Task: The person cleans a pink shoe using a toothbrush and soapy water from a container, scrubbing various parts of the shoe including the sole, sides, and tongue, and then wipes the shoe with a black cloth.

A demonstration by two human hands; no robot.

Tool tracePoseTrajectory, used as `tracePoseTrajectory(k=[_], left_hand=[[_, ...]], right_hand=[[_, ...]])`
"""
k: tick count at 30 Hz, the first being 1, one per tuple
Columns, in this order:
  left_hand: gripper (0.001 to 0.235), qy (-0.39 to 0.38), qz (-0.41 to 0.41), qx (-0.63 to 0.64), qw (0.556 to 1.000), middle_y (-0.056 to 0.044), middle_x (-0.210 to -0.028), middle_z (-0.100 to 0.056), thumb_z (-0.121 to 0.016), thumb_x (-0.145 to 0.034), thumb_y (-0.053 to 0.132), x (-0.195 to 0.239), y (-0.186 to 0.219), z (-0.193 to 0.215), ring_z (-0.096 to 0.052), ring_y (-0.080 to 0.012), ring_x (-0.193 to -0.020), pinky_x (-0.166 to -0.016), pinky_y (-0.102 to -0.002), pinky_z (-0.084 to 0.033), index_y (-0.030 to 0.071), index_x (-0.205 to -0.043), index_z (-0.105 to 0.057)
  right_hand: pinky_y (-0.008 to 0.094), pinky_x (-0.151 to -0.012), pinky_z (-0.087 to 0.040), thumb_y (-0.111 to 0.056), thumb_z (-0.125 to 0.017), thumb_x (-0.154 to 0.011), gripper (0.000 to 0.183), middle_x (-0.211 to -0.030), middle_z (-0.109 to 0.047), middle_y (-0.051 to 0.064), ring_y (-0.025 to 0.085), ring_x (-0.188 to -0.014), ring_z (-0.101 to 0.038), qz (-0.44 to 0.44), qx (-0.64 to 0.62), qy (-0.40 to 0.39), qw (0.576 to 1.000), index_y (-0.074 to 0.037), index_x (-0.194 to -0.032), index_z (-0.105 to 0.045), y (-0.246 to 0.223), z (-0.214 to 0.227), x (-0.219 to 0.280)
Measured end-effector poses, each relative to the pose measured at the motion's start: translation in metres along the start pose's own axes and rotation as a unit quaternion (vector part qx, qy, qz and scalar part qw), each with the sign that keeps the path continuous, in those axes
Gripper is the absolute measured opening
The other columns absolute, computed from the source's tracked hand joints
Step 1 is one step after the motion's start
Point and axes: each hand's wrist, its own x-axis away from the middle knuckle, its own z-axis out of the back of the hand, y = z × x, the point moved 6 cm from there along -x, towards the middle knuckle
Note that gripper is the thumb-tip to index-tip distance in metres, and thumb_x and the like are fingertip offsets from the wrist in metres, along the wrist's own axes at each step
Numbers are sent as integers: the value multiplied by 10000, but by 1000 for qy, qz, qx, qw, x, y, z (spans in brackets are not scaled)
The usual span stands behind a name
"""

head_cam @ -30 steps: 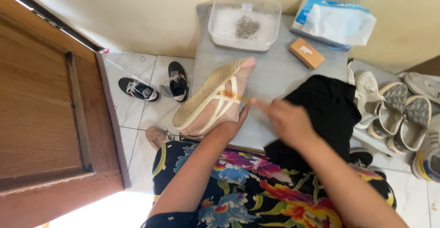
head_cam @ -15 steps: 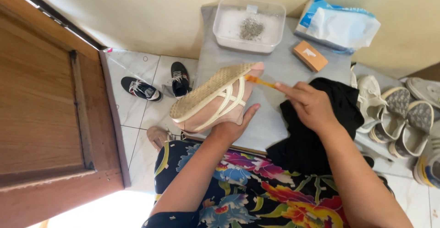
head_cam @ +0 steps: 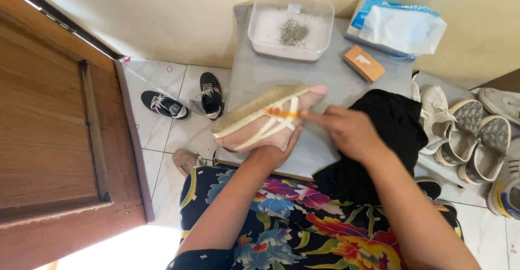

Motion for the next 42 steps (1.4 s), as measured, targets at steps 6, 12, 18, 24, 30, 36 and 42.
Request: tracePoseTrajectory(k=[6,12,18,24,30,36,42], left_hand=[[710,23,25,30,999,-109,-1601,-415,-423,-1001,614,2,27,45,-399,-272,-1459,-1258,-486,-204,137,-1528,-420],[827,-83,98,80,988,-168,-1636,-333,-371,-981,674,5,29,46,-293,-316,-1518,-1294,-491,-84,93,-1569,-361],[694,28,66,48,996,-236,-1529,-467,-450,-1007,566,21,15,94,-415,-361,-1443,-1273,-517,-180,55,-1473,-505],[1020,142,307,273,901,-17,-1517,-540,-727,-662,631,103,-40,165,-487,-155,-1414,-1191,-293,-359,66,-1475,-486],[942,164,-187,611,752,-178,-1510,-520,-438,-932,714,141,-22,247,-501,-294,-1427,-1182,-420,-457,-11,-1532,-392],[995,74,-265,763,585,-258,-1444,-567,-463,-874,729,121,51,304,-512,-373,-1410,-1239,-479,-401,-76,-1460,-475],[681,-42,-412,731,542,-82,-1217,-724,-532,-880,716,47,147,342,-641,-310,-1224,-1121,-492,-470,138,-1186,-723]], right_hand=[[336,-770,-537,-108,-592,-1007,426,-922,-716,-8,254,-840,-707,-61,31,12,998,-383,-1298,-735,35,36,0],[346,-746,-567,-134,-548,-964,462,-878,-710,-23,266,-809,-721,-41,-5,-10,999,-404,-1294,-725,0,-20,8],[356,-793,-553,-203,-622,-1032,384,-920,-685,-34,249,-920,-706,-52,82,64,993,-398,-1352,-707,15,25,19],[408,-736,-420,-148,-591,-1108,465,-850,-504,76,280,-780,-545,-133,141,106,975,-290,-1551,-596,49,59,90],[321,-1043,-402,-45,-579,-1085,429,-1371,-638,125,181,-1199,-549,-242,-2,228,943,-78,-1513,-596,46,73,156],[330,-1082,-406,-29,-587,-1041,455,-1422,-616,134,215,-1278,-561,-239,-12,263,935,-120,-1486,-592,47,59,191],[364,-946,-448,-105,-616,-1048,458,-1193,-697,75,176,-1030,-591,-291,12,284,913,-189,-1499,-619,66,67,229]])
